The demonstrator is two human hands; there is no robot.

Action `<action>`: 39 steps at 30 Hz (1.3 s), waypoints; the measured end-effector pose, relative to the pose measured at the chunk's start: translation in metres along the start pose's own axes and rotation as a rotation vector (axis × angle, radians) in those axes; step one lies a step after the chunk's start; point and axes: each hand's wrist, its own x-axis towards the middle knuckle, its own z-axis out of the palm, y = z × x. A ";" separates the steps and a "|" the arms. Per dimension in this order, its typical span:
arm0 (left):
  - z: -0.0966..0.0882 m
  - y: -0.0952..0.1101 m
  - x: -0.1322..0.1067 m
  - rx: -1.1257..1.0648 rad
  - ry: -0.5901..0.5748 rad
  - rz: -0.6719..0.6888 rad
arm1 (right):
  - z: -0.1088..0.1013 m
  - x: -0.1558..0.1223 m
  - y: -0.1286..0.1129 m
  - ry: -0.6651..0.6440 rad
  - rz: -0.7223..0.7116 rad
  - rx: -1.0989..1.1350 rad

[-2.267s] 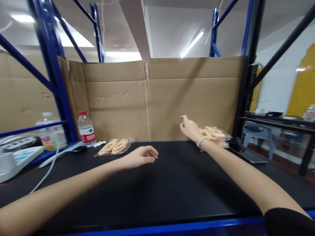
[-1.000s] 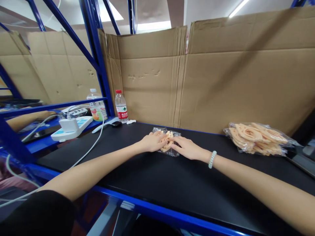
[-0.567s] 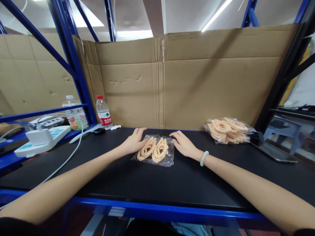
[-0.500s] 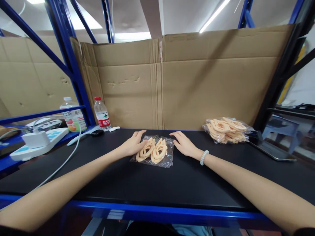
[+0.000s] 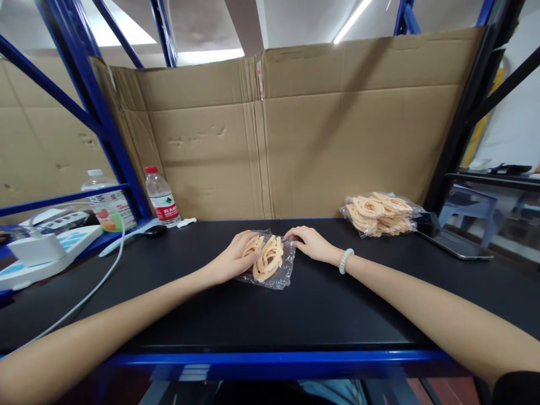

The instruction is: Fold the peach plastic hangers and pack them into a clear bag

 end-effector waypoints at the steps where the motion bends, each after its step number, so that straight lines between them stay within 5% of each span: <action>1: -0.003 -0.003 0.003 -0.053 0.020 -0.015 | -0.002 0.000 0.001 0.011 0.014 0.001; 10: -0.021 -0.015 0.012 -0.105 0.091 -0.035 | -0.008 -0.006 0.010 0.026 0.115 0.152; 19: -0.020 0.012 -0.004 0.021 -0.095 0.393 | -0.017 -0.005 0.015 -0.129 0.170 0.200; 26: -0.020 0.008 -0.004 0.145 -0.118 0.526 | -0.014 -0.006 0.008 -0.012 0.165 0.163; 39: -0.024 0.006 -0.005 0.214 -0.146 0.417 | -0.018 -0.005 0.015 -0.072 0.187 0.281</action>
